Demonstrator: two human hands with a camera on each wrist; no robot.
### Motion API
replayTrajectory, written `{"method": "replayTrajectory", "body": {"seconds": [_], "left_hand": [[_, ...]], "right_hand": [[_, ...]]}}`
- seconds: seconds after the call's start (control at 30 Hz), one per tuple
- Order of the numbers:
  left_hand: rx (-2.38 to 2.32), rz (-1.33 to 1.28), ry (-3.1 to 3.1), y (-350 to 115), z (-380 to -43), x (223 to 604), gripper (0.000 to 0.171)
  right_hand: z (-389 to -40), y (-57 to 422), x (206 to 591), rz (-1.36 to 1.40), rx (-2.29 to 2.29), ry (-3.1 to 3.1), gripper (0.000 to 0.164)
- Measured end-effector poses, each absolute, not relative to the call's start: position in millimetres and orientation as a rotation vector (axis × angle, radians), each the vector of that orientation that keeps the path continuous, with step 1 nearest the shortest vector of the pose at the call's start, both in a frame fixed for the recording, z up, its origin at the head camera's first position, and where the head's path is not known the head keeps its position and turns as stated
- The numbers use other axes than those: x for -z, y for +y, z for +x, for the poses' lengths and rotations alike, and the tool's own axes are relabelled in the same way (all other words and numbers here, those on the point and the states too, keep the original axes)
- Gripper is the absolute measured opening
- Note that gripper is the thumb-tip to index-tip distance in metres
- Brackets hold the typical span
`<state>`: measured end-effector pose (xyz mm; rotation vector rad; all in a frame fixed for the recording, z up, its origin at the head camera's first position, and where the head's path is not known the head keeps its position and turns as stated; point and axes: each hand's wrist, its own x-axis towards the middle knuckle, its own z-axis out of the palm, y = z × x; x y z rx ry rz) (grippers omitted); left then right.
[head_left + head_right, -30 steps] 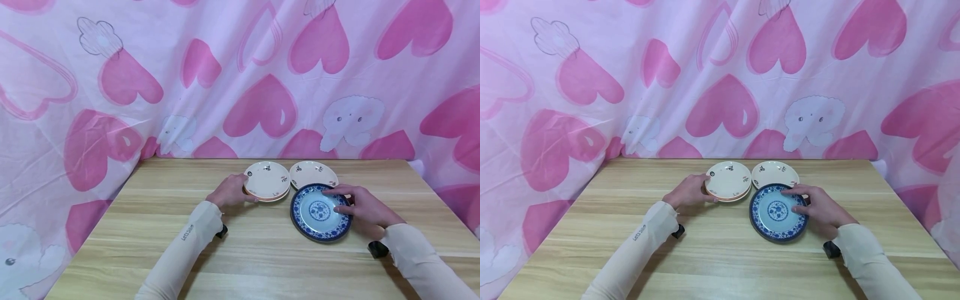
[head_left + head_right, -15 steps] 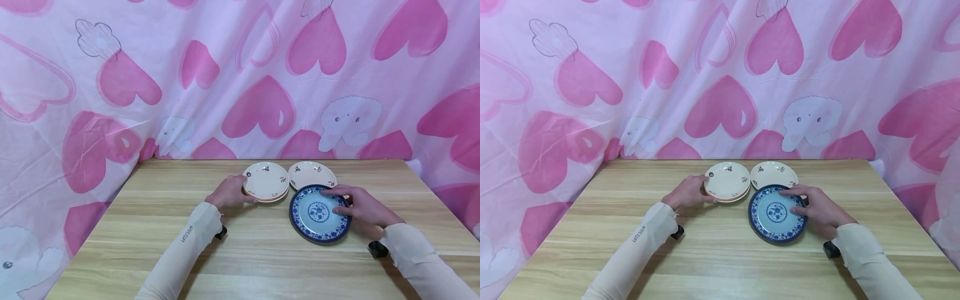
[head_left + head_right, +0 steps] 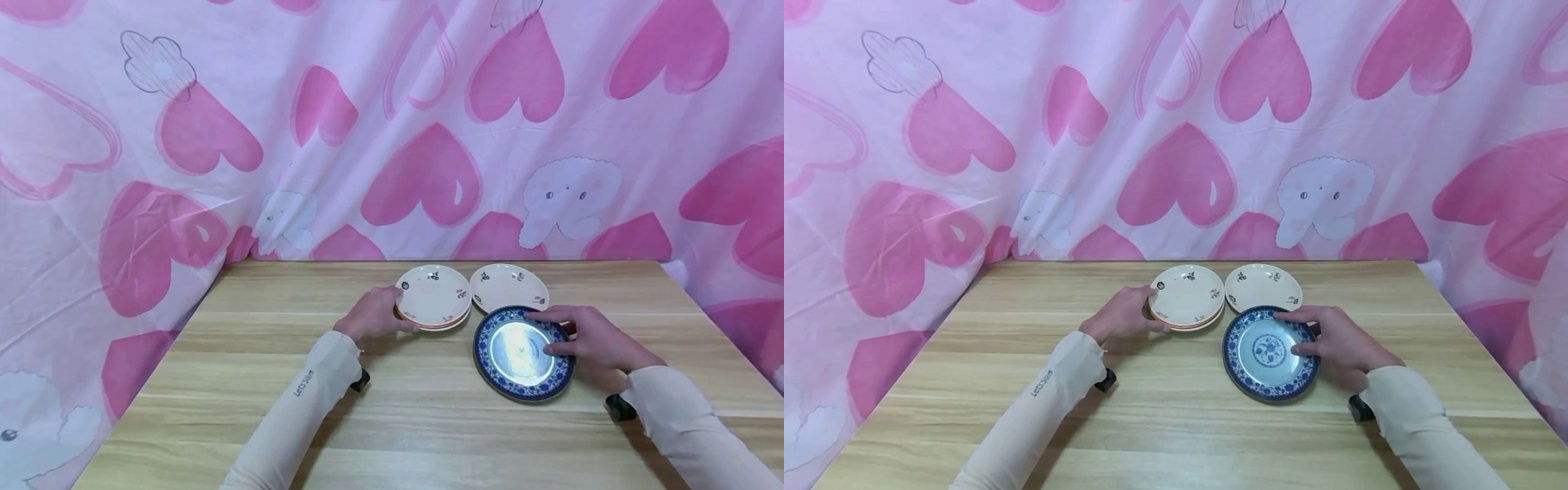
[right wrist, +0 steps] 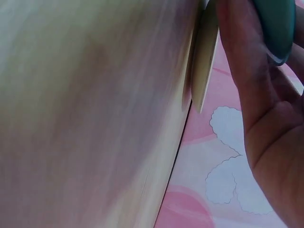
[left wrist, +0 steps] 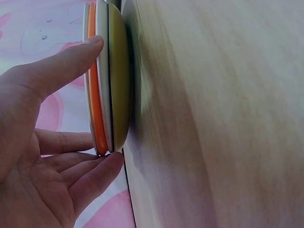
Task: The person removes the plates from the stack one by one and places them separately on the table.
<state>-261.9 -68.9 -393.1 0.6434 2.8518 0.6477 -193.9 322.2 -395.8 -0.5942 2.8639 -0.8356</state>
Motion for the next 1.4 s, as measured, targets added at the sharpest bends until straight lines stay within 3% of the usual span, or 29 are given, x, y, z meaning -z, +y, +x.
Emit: {"method": "replayTrajectory", "body": {"seconds": [0.43, 0.7, 0.97, 1.4], "left_hand": [[-0.635, 0.603, 2.843, -69.2, -260.7, 394.1, 0.056], [-0.647, 0.594, 2.837, -68.3, -260.9, 393.5, 0.058], [-0.652, 0.620, 2.838, -69.2, -261.1, 394.1, 0.048], [-0.645, 0.614, 2.847, -68.8, -261.1, 393.9, 0.057]], "right_hand": [[-192.2, 321.1, 395.4, -0.457, 0.760, 2.801, 0.064], [-191.4, 324.6, 398.4, -0.526, 0.727, 2.786, 0.060], [-191.5, 326.3, 400.1, -0.530, 0.702, 2.751, 0.057], [-193.1, 325.8, 401.1, -0.509, 0.690, 2.672, 0.052]]}}
